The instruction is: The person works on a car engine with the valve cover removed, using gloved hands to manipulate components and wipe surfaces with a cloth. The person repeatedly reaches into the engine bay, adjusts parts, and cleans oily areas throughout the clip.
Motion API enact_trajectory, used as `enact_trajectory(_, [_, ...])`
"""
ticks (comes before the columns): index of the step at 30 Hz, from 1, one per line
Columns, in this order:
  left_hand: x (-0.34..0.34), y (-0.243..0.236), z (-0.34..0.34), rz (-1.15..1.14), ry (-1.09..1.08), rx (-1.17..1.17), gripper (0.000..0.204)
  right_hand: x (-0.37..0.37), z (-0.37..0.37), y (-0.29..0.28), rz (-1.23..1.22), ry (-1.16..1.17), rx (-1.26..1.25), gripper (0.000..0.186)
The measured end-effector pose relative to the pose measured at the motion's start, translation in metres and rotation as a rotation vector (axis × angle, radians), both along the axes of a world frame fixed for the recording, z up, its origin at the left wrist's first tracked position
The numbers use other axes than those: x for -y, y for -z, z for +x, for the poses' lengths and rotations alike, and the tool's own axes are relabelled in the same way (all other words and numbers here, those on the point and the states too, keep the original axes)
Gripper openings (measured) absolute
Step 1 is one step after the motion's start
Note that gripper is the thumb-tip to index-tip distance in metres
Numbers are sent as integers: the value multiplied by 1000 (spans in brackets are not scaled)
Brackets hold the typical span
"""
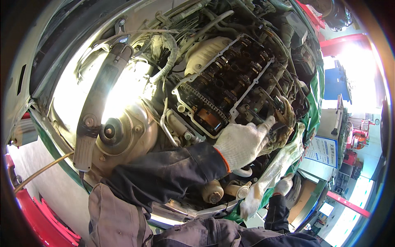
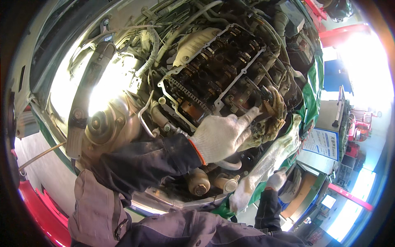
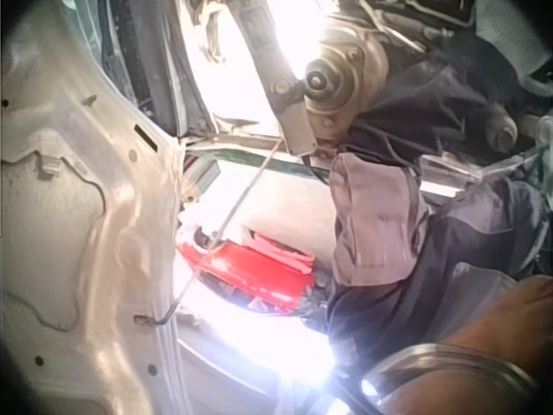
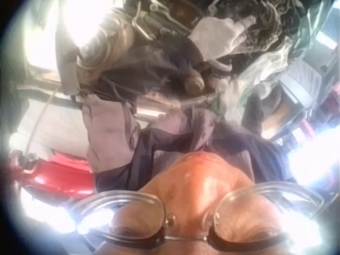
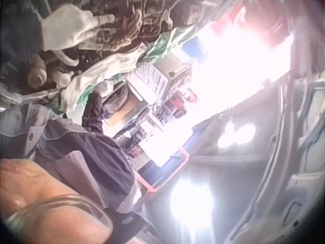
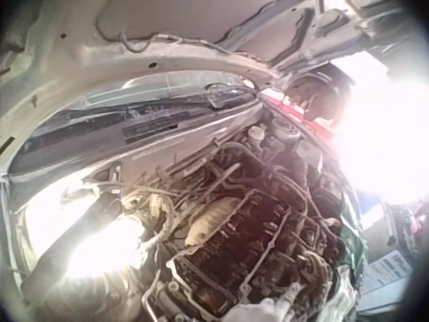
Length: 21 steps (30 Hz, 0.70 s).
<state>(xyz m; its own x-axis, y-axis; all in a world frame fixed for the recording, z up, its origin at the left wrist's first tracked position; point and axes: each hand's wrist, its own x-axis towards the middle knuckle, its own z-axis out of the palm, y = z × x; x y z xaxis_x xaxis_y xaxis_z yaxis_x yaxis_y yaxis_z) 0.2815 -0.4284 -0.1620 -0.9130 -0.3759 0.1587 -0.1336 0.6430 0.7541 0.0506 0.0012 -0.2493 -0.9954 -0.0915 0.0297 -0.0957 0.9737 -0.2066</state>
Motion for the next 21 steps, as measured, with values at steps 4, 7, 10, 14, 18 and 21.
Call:
enact_trajectory(4, [-1, -1, 3, 2, 26, 33, 67, -14, 36, 49, -250, 91, -66, 53])
enact_trajectory(7, [-4, 0, 4, -21, 40, 35, 69, -16, 33, 73, -287, 88, -99, 50])
enact_trajectory(10, [-6, 4, 2, -90, 40, 43, 67, -28, 25, 92, -60, 201, -227, 46])
enact_trajectory(14, [-7, 8, -2, -31, 47, 43, 58, -33, 15, 104, 17, 174, -174, 28])
enact_trajectory(18, [-6, 3, -5, 106, 118, 82, 53, -8, 24, 91, 65, 267, -147, 35])
enact_trajectory(21, [-5, -10, 4, 130, 142, 57, 54, 16, 37, 66, -25, 312, -112, 54])
